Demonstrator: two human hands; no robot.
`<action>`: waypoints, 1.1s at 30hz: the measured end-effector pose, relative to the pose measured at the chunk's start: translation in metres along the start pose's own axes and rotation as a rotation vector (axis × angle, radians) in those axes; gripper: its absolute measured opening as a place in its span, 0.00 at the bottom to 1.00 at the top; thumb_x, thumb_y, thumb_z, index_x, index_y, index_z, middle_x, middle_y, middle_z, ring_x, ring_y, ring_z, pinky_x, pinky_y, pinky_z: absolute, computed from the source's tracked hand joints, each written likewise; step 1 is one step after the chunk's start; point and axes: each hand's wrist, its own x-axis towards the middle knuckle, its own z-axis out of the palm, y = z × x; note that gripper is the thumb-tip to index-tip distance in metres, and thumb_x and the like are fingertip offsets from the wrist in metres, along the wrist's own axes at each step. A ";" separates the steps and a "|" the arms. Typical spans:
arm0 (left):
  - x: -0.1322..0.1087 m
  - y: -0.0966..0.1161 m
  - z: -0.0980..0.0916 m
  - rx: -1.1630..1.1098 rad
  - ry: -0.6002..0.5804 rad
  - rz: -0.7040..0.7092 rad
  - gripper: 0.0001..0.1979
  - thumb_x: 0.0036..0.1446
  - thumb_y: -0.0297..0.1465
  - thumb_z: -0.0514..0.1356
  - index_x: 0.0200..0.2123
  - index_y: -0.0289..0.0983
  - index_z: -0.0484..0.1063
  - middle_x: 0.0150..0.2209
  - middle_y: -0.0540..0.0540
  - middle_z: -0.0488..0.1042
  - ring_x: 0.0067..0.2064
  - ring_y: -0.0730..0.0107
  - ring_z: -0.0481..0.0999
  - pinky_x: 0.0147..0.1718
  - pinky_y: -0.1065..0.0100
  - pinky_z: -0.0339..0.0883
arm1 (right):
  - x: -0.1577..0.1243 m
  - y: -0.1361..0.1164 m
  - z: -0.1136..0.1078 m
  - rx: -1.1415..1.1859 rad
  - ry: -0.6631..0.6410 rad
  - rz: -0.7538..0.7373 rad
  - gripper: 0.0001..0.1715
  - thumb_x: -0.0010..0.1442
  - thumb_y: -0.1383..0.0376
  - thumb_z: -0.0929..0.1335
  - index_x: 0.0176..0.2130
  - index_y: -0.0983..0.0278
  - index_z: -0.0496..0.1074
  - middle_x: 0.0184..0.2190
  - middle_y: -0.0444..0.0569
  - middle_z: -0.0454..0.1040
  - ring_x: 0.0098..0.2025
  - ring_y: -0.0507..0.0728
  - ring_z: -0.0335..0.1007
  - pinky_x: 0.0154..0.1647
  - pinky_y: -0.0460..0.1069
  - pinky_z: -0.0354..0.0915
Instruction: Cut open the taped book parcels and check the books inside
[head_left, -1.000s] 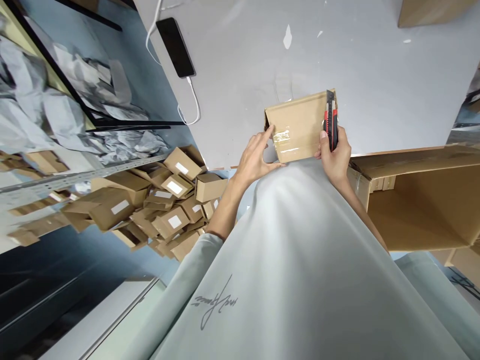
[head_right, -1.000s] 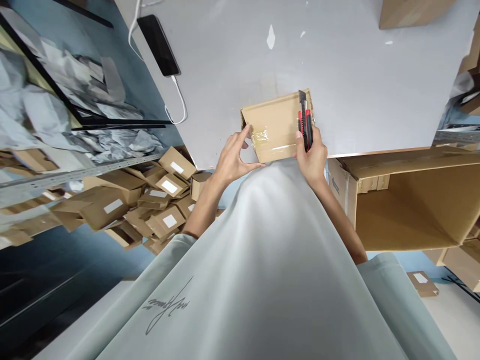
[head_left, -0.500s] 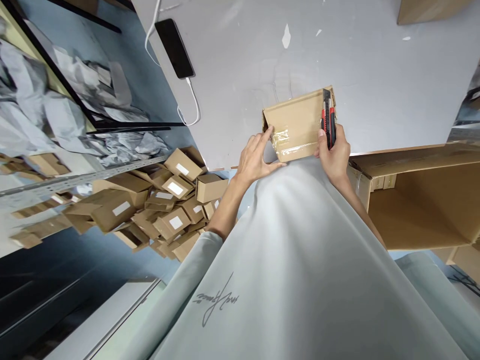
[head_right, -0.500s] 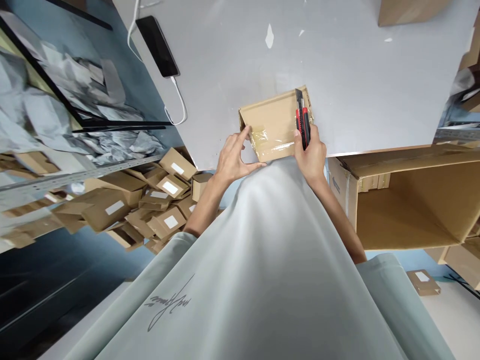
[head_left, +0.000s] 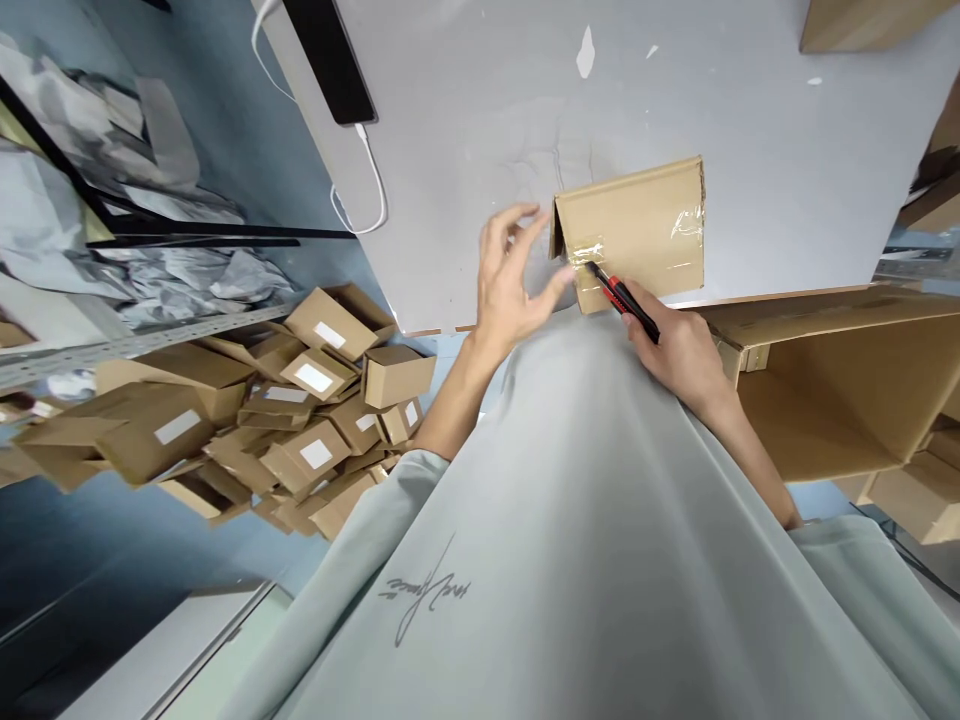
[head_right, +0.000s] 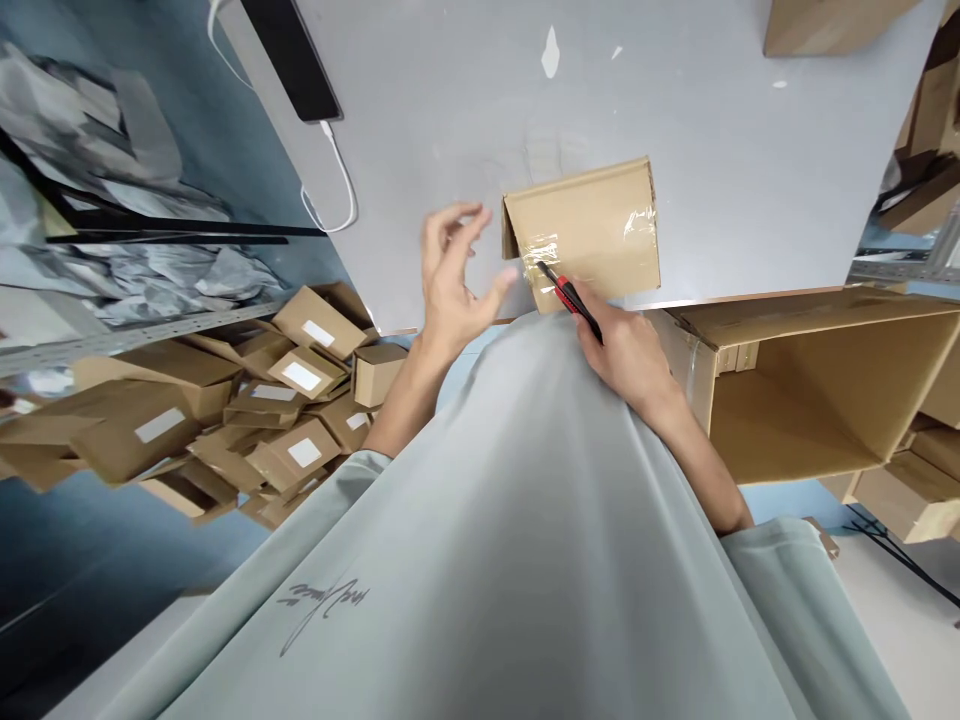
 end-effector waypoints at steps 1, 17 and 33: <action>0.010 -0.002 -0.001 -0.019 0.037 -0.009 0.40 0.66 0.68 0.63 0.71 0.53 0.74 0.71 0.35 0.73 0.74 0.36 0.70 0.65 0.42 0.74 | 0.002 -0.004 0.003 -0.022 0.000 0.000 0.36 0.80 0.56 0.61 0.81 0.57 0.65 0.53 0.54 0.90 0.52 0.72 0.87 0.54 0.61 0.79; 0.065 -0.034 0.034 -0.269 0.055 -0.034 0.09 0.64 0.45 0.75 0.43 0.52 0.82 0.46 0.47 0.85 0.42 0.56 0.85 0.45 0.53 0.84 | 0.003 -0.096 0.013 -0.528 -0.222 0.284 0.41 0.82 0.65 0.58 0.86 0.67 0.45 0.53 0.66 0.87 0.47 0.65 0.86 0.49 0.54 0.76; 0.074 -0.055 0.040 -0.376 -0.063 0.041 0.16 0.67 0.52 0.73 0.48 0.50 0.81 0.48 0.45 0.83 0.45 0.56 0.87 0.47 0.53 0.84 | -0.002 -0.134 0.029 -0.526 -0.242 0.438 0.43 0.82 0.67 0.58 0.87 0.65 0.42 0.50 0.64 0.85 0.47 0.65 0.85 0.50 0.54 0.76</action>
